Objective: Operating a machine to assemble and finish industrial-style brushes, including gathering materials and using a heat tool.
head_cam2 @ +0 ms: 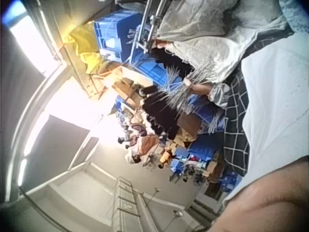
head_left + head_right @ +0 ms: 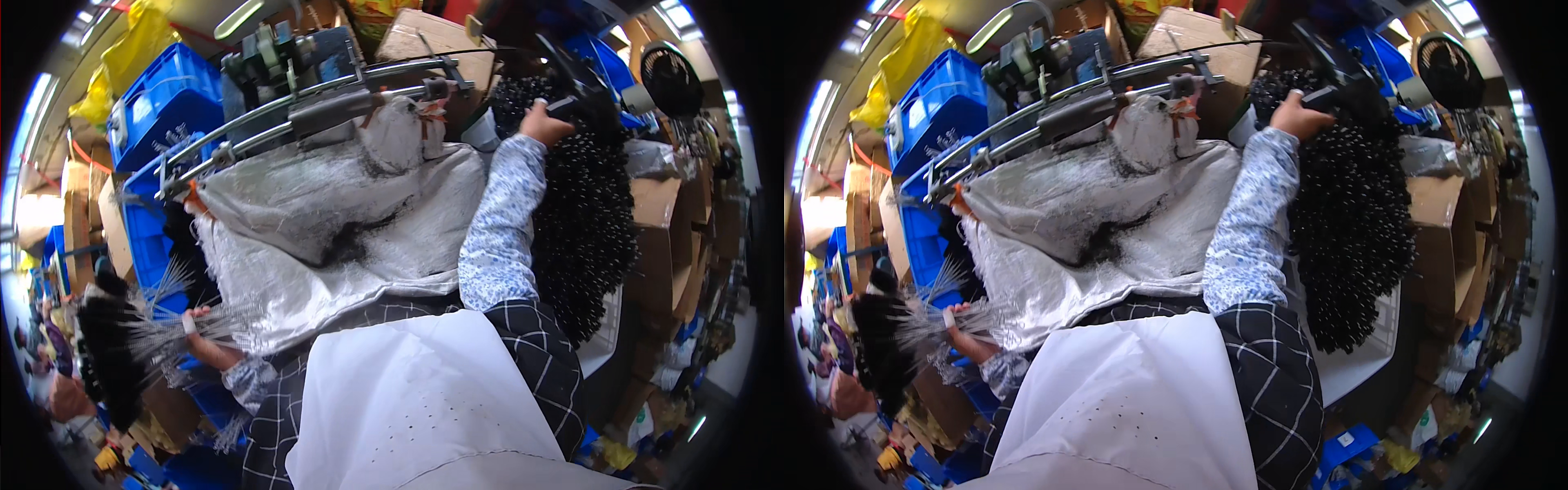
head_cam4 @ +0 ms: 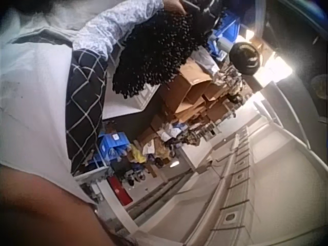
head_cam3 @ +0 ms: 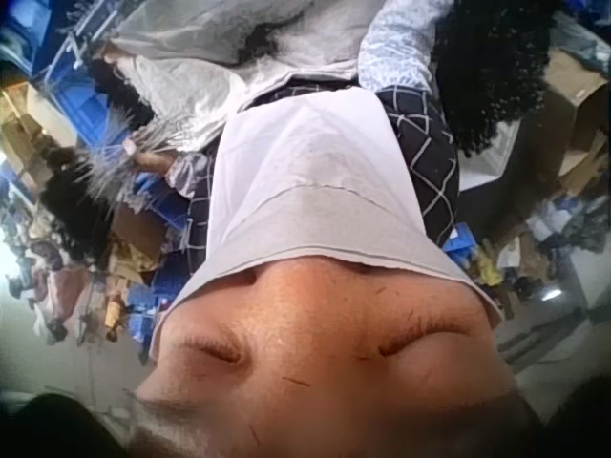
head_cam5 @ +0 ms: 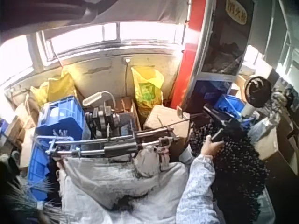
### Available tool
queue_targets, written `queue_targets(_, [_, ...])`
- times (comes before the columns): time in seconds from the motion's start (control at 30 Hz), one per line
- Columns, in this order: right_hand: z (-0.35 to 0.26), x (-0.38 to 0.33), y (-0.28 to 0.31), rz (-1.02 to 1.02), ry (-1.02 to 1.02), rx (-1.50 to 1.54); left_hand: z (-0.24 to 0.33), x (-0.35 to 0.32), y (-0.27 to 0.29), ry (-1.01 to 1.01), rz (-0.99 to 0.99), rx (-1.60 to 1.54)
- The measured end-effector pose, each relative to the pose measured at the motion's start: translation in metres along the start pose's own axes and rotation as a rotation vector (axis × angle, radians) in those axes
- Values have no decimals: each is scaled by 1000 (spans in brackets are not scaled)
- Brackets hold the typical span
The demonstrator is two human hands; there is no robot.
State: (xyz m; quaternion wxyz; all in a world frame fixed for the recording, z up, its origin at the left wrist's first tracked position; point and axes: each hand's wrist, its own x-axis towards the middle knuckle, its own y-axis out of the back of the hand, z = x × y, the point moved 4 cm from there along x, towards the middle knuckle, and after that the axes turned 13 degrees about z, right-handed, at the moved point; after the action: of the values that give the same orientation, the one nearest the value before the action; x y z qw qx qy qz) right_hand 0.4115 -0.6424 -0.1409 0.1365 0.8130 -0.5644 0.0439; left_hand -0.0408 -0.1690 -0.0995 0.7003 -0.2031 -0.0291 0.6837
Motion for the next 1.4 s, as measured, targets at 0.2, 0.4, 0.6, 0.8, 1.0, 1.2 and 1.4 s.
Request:
queue_targets(0.2, [-85, -8, 142, -306, 294, 375, -27, -14, 18, -158, 76, 187])
queue_targets(0.4, [-108, -89, 195, -778, 341, 387, -64, -37, 26, 107, -219, 158])
queue_targets(0.6, [-116, -151, 179, -937, 392, 453, -73, -43, 37, 73, -315, 231])
queue_targets(0.8, [-127, -155, 178, -898, 1062, 233, -85, -44, 43, 91, -280, 159])
queue_targets(1.0, [-127, -141, 181, -971, 1134, 235, -65, -41, 38, 158, -474, 185])
queue_targets(1.2, [-138, -134, 182, -839, 1107, 340, -32, -40, 37, 166, -566, 230])
queue_targets(1.4, [-151, -141, 178, -821, 995, 416, -7, -32, 36, 66, -615, 309])
